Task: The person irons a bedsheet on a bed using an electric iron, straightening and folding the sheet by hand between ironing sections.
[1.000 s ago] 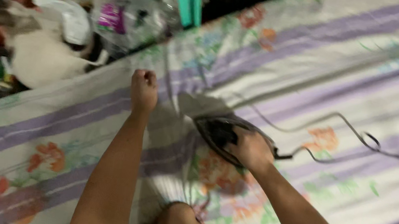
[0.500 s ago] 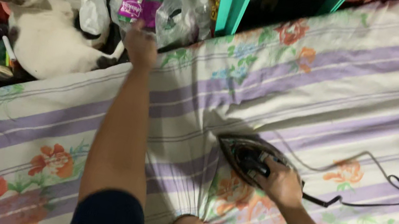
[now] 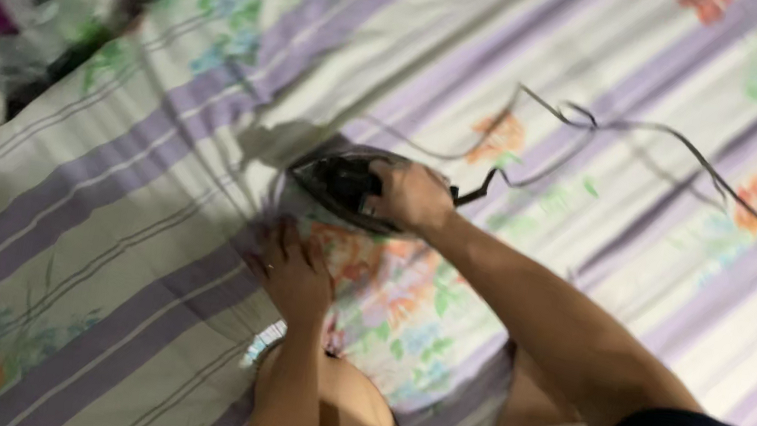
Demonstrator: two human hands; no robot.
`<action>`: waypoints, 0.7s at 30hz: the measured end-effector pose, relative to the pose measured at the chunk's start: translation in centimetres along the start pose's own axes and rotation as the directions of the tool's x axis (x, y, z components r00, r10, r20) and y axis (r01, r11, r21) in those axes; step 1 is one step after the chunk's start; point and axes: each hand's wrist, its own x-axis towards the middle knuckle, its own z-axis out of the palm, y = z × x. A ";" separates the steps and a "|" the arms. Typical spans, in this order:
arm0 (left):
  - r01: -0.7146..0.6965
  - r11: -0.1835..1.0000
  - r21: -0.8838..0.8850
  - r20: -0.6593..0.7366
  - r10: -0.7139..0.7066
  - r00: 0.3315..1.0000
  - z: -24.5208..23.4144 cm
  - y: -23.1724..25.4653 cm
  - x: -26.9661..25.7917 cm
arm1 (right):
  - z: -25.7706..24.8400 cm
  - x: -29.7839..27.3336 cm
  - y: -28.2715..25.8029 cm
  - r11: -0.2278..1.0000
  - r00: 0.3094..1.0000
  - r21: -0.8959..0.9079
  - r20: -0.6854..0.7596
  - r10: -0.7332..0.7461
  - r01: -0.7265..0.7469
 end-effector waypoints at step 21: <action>0.053 0.997 0.060 0.538 -0.077 0.839 0.3 -5.8 2.2 | 9.0 -12.1 3.5 0.976 0.993 0.213 -0.113 -0.016 0.040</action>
